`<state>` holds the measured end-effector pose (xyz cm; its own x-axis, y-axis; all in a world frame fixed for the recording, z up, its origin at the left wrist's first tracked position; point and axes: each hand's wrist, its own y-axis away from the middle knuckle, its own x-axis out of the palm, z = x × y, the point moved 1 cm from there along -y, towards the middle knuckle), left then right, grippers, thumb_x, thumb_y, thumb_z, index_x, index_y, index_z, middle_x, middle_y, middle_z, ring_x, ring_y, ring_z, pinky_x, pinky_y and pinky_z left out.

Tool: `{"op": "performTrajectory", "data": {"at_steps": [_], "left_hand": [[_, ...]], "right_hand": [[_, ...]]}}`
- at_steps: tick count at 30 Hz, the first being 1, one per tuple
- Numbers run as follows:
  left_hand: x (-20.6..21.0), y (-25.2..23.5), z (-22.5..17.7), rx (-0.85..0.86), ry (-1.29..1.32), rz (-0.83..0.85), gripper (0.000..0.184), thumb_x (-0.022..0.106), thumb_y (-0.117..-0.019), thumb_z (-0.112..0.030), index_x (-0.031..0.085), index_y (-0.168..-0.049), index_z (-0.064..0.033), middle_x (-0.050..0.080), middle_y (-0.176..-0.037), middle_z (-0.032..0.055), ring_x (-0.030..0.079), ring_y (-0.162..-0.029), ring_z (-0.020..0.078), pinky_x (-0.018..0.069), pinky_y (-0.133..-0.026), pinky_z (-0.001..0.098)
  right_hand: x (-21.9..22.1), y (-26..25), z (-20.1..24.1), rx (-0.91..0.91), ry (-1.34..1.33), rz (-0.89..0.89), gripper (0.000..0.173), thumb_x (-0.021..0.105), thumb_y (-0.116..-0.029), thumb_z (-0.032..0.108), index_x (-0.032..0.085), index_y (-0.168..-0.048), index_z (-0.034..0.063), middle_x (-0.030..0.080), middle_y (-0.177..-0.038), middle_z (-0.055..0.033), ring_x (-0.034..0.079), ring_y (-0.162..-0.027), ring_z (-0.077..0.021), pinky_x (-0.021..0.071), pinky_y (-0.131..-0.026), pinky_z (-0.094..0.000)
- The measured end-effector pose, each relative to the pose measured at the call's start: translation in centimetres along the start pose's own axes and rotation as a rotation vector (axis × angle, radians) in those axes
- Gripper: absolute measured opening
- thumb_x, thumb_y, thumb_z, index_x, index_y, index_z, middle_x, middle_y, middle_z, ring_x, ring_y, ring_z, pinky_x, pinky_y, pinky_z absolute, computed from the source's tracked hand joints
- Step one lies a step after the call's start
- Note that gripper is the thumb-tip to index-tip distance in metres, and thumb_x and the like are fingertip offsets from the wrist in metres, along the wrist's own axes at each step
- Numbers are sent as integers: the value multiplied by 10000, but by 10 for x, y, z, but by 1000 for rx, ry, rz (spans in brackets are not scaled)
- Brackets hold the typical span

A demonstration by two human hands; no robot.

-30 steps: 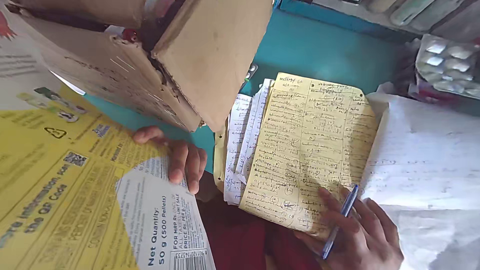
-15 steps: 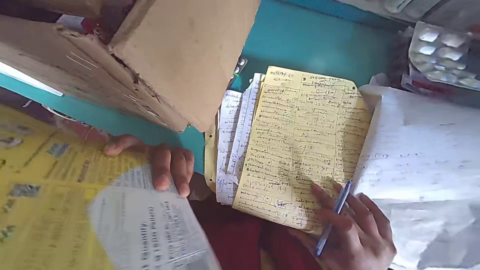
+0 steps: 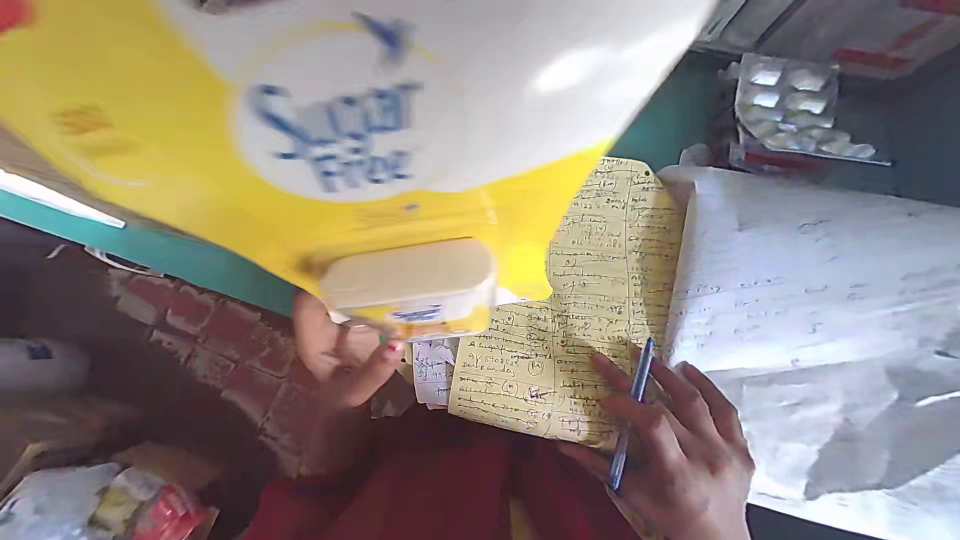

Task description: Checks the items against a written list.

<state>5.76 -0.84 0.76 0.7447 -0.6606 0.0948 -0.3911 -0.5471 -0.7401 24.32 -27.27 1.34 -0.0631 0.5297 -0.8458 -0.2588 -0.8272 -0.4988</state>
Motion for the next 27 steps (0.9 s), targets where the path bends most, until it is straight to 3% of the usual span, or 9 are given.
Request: {"op": "performTrajectory", "data": {"at_steps": [2,4,9,11,14,19,23,27], "left_hand": [[10,-7,-6,-27,-140,48,569,726,-925,-234,486,-1436,-304,607,-1337,-229,599,-1182,-45,534,-993,203],[18,-13,-9,-64,-184,97,534,712,-915,-194,512,-1401,-289,620,-1305,-211,609,-1165,-32,552,-967,210],[37,-29,-10,-223,-174,193,552,680,-883,-49,482,-1398,-42,626,-1291,-35,631,-1151,32,576,-972,268],[42,-32,-6,-313,-153,184,565,658,-889,-10,444,-1409,43,616,-1281,39,653,-1106,53,599,-929,279],[43,-33,0,-446,-95,141,578,638,-908,6,408,-1438,29,612,-1271,71,694,-1041,101,644,-844,314],[40,-33,0,-544,-52,124,608,621,-925,21,375,-1480,-5,603,-1297,83,705,-1051,134,657,-821,340],[38,-33,2,-531,-55,145,613,625,-929,13,360,-1482,7,605,-1276,79,701,-1024,113,646,-827,316],[37,-33,2,-485,-63,165,636,626,-919,31,342,-1488,25,603,-1299,62,678,-1086,86,621,-901,295]], "right_hand": [[0,0,0,-4,-4,2,543,520,-935,713,563,-1105,199,714,-1296,-37,572,-1313,-290,319,-1125,-466],[0,0,0,-5,-6,6,547,521,-935,713,559,-1113,197,712,-1299,-38,573,-1307,-296,317,-1119,-470],[0,0,0,1,-7,6,550,514,-932,724,563,-1119,208,713,-1295,-30,571,-1310,-286,309,-1132,-461],[0,0,1,1,-1,0,552,511,-927,732,556,-1135,222,709,-1301,-9,565,-1316,-271,308,-1133,-451],[0,-2,1,-5,2,-9,551,523,-921,731,549,-1134,223,716,-1285,-12,572,-1308,-269,313,-1126,-450],[-2,-3,2,3,4,8,550,538,-913,731,553,-1111,218,723,-1274,-28,582,-1294,-284,321,-1125,-446],[-2,-4,2,1,7,19,539,537,-924,715,547,-1115,212,722,-1268,-40,586,-1280,-285,313,-1124,-439],[-3,-3,2,4,9,28,535,512,-939,713,546,-1128,213,714,-1281,-35,578,-1284,-278,299,-1133,-434]]}}
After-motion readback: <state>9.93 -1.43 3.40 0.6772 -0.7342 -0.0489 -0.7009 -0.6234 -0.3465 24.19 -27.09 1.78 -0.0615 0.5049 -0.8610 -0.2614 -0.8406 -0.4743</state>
